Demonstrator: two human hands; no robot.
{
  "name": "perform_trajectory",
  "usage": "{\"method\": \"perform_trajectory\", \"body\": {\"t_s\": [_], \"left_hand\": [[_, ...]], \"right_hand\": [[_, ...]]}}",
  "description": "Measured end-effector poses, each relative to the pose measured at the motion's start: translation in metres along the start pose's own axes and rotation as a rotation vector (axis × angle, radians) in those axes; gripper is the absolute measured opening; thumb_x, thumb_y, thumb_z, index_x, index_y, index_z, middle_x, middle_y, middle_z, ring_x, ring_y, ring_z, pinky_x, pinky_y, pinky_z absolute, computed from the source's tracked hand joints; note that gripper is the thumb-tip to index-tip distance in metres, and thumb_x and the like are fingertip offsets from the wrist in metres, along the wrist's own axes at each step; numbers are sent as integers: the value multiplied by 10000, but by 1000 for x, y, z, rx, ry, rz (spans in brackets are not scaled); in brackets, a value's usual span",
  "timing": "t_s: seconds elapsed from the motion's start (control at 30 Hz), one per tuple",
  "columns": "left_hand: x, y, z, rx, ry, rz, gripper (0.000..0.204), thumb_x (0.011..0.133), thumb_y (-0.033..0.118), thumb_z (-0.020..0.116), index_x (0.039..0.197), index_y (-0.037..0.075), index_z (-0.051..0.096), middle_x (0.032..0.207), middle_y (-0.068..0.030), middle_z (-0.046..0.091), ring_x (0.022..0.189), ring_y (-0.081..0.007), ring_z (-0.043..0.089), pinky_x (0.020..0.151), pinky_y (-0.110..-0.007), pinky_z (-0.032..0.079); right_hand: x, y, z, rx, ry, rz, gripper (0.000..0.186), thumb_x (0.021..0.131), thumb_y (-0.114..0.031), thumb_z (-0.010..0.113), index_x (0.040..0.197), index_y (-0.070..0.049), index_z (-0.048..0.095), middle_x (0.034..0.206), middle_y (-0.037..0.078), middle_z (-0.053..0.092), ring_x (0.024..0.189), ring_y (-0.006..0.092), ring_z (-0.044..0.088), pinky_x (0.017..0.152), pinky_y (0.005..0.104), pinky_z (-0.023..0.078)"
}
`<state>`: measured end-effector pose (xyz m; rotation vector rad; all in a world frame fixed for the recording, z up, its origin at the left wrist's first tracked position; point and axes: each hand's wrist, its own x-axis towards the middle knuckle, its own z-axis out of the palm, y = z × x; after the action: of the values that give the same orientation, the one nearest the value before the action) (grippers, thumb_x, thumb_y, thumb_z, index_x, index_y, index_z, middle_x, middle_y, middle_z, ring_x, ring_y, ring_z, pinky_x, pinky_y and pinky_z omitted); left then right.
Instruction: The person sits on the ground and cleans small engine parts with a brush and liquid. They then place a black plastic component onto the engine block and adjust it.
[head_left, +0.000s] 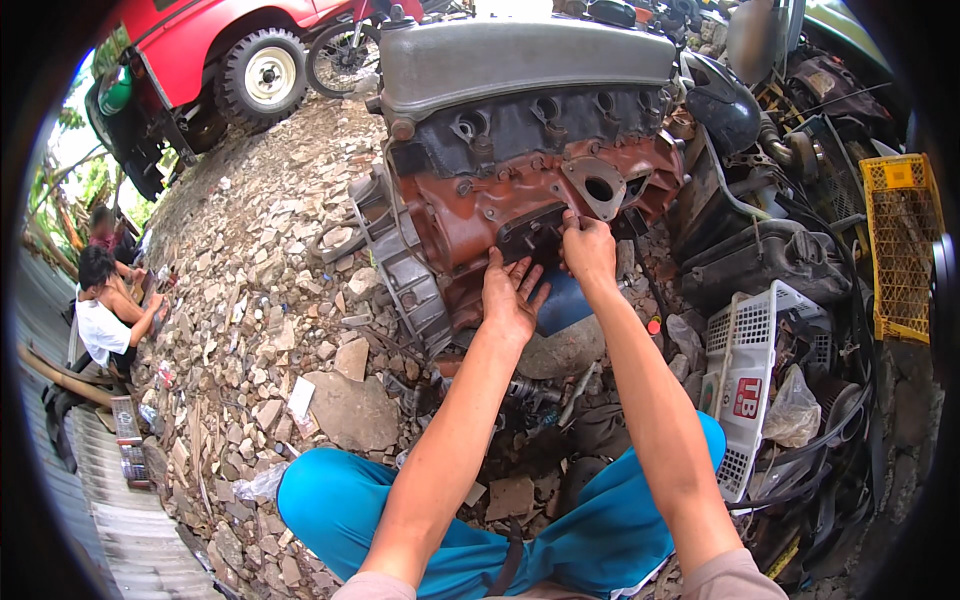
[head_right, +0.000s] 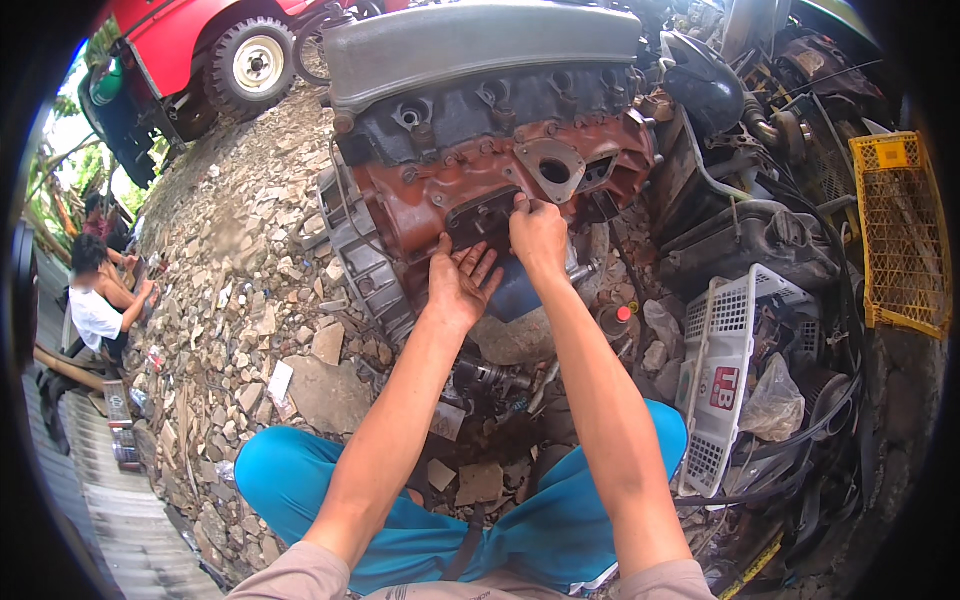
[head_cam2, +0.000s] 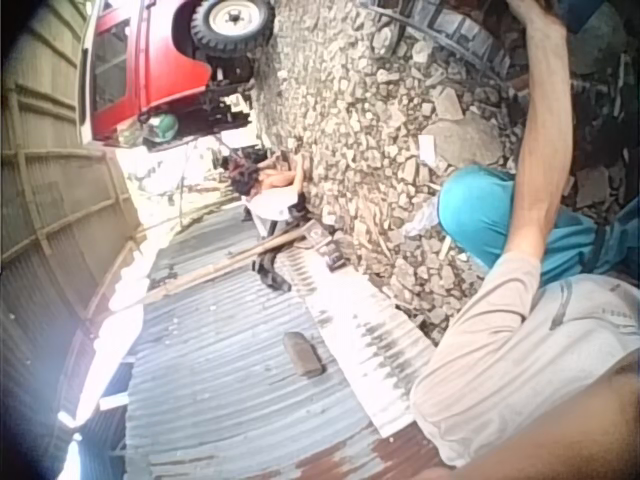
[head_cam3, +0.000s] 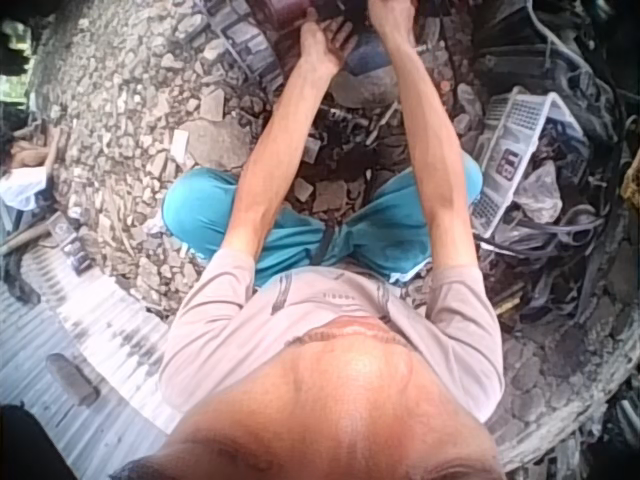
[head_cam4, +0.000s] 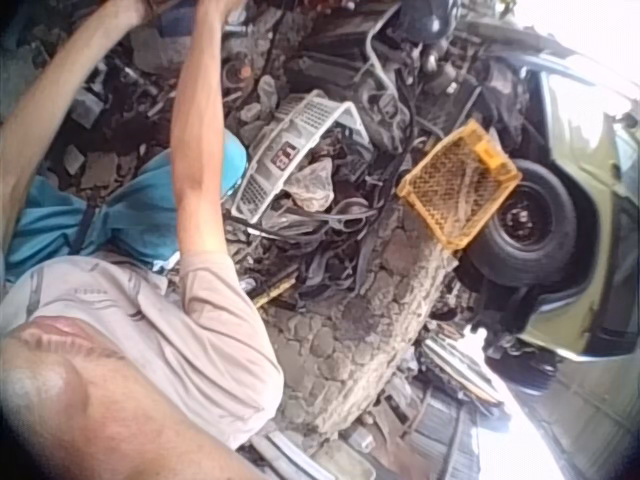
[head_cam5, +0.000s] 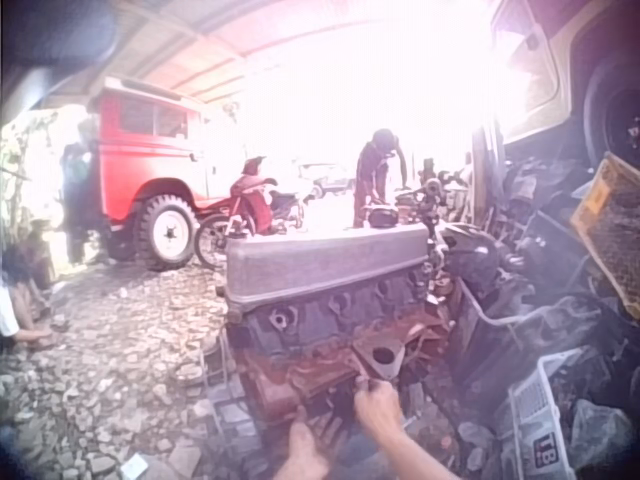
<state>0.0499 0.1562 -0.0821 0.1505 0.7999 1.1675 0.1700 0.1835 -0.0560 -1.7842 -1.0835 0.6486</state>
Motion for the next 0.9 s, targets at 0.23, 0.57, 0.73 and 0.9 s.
{"method": "perform_trajectory", "body": {"t_s": [0.23, 0.57, 0.73, 0.9], "left_hand": [[1, 3, -4, 23, -18, -4, 577, 974, 519, 373, 1244, 9, 405, 1302, -93, 470, 1277, -233, 417, 1078, -469, 307], [3, 2, -6, 11, -35, 2, 588, 967, 533, 382, 1246, 16, 400, 1340, -91, 448, 1283, -246, 414, 1075, -480, 305], [2, 2, -6, 15, -34, -5, 599, 971, 531, 367, 1258, 6, 393, 1327, -87, 456, 1285, -239, 411, 1079, -469, 309], [1, 3, -8, 23, -37, 6, 601, 969, 533, 376, 1245, 0, 395, 1316, -96, 460, 1283, -248, 414, 1080, -470, 308]], "right_hand": [[-14, -8, -5, -355, 133, -228, 291, 899, -301, 545, 883, -24, 633, 810, 226, 667, 808, 435, 645, 703, 504, 508], [-12, -5, 0, -362, 131, -249, 347, 925, -340, 487, 945, -28, 638, 844, 258, 659, 876, 465, 620, 762, 525, 488], [1, -6, -6, -301, 34, -97, 358, 900, -345, 522, 990, -25, 653, 895, 259, 660, 908, 458, 619, 798, 513, 488], [-17, -22, -16, -481, 94, -344, 262, 858, -269, 597, 948, -25, 634, 879, 263, 659, 881, 445, 632, 777, 519, 496]]}}
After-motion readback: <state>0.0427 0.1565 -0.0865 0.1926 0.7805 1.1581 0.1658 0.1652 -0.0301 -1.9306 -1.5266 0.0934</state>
